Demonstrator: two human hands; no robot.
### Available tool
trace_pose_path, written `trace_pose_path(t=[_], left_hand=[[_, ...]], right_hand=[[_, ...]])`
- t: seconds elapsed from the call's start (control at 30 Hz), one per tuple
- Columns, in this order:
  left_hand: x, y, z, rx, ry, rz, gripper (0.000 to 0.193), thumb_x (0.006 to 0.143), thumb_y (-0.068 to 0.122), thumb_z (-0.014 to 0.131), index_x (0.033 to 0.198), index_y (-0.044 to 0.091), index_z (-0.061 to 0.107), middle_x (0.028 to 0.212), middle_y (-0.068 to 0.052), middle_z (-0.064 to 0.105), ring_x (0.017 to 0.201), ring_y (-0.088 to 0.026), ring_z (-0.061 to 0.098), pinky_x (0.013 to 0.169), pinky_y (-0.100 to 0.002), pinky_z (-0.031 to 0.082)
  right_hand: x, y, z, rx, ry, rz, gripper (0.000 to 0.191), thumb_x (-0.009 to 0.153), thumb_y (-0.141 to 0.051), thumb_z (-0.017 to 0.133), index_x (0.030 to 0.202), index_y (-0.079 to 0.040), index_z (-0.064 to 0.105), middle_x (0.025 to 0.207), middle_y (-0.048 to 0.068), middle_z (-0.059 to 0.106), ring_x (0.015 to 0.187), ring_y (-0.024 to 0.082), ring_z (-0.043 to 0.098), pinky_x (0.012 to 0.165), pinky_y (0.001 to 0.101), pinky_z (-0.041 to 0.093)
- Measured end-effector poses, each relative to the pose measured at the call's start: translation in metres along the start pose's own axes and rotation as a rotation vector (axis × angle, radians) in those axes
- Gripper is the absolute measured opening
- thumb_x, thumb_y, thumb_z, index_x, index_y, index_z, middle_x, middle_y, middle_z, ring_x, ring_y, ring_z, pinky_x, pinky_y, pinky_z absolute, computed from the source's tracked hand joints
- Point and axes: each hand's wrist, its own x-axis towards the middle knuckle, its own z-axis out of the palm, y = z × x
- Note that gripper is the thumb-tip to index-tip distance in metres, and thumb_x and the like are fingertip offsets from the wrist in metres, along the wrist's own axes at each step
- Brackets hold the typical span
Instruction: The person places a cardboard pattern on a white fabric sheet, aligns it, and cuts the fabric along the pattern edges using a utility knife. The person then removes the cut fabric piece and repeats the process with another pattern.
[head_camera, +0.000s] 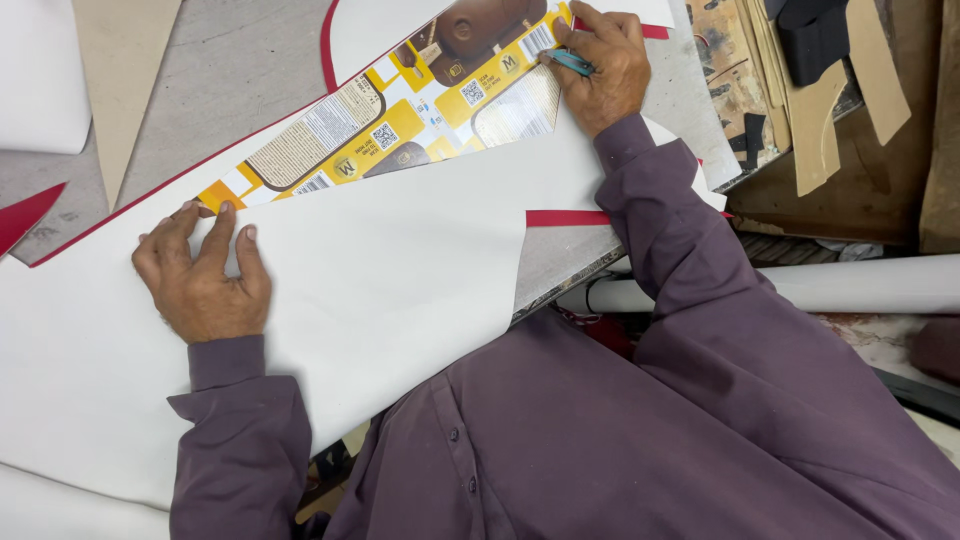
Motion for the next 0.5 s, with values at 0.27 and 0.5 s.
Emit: trace_pose_path(t=[0.27,0.5], left_hand=[[0.006,0.003,-0.001,0.037,0.026,0.013,0.022,0.108,0.022,0.072,0.125,0.01,0.078,0.138,-0.009,0.062,0.136,-0.034,0.043,0.126,-0.051,0.038],[0.017,0.01,-0.013,0.081,0.077,-0.025,0.026,0.102,0.027,0.076,0.126,0.017,0.08,0.139,-0.005,0.065,0.13,-0.035,0.046,0.115,-0.054,0.035]], right_hand=[[-0.003,-0.003,0.0,0.038,0.005,-0.01,0.035,0.089,-0.017,0.09,0.121,-0.006,0.082,0.134,0.014,0.072,0.113,0.029,0.06,0.094,0.0366,0.057],[-0.008,-0.001,0.006,0.044,-0.027,-0.05,0.034,0.087,-0.008,0.081,0.12,-0.003,0.081,0.135,0.016,0.073,0.118,0.029,0.058,0.1,0.0388,0.054]])
